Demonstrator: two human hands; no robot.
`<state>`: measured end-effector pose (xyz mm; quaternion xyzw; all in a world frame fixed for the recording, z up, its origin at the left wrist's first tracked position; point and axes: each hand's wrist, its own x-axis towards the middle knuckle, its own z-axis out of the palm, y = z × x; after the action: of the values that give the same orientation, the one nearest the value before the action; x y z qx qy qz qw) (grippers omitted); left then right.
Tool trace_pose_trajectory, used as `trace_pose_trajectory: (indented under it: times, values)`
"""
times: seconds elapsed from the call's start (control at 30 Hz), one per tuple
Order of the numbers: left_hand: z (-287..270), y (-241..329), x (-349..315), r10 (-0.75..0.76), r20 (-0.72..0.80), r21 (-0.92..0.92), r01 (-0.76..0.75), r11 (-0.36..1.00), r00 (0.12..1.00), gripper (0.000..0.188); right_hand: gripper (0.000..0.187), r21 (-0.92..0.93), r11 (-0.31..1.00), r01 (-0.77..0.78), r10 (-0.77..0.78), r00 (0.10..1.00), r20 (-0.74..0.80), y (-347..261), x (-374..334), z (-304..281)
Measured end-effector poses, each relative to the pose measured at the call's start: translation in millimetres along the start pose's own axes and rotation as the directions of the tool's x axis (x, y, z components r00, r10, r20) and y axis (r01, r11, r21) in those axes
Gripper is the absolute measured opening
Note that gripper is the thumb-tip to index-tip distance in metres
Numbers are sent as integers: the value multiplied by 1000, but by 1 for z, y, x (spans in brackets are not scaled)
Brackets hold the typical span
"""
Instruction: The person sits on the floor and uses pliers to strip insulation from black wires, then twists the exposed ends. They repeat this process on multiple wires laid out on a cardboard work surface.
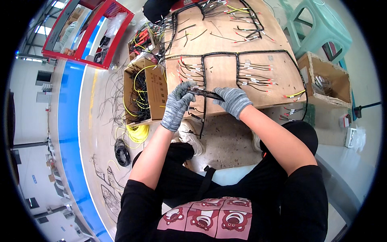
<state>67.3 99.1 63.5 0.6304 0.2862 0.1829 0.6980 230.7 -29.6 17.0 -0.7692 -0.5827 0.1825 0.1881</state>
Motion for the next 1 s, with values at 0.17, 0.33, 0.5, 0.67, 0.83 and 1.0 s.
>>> trace_pose_trajectory:
  times: [0.17, 0.33, 0.5, 0.67, 0.83, 1.0]
  values:
    - [5, 11, 2, -64, -4, 47, 64, 997, 998, 36, 32, -26, 1000, -14, 13, 998, -57, 12, -9, 6]
    - [6, 9, 4, -38, 12, 20, 38, 999, 999, 34, 23, 19, 998, -64, 63, 996, 56, 12, -7, -5]
    - [5, 6, 4, -4, 55, 96, -1, 995, 998, 33, 18, 195, 980, -32, 34, 999, -5, 18, -12, 10]
    - [7, 9, 3, -21, 79, 78, 15, 997, 997, 31, 36, 207, 971, -118, 95, 988, 121, 12, -18, 2]
    - [2, 10, 1, -6, 99, 16, 5, 1000, 995, 33, 33, 101, 978, -181, 159, 968, 194, 2, -15, -9]
    - [2, 12, -4, 9, 15, 25, -9, 1000, 1000, 33, 35, 110, 994, -15, 3, 994, 110, 1, -12, -15]
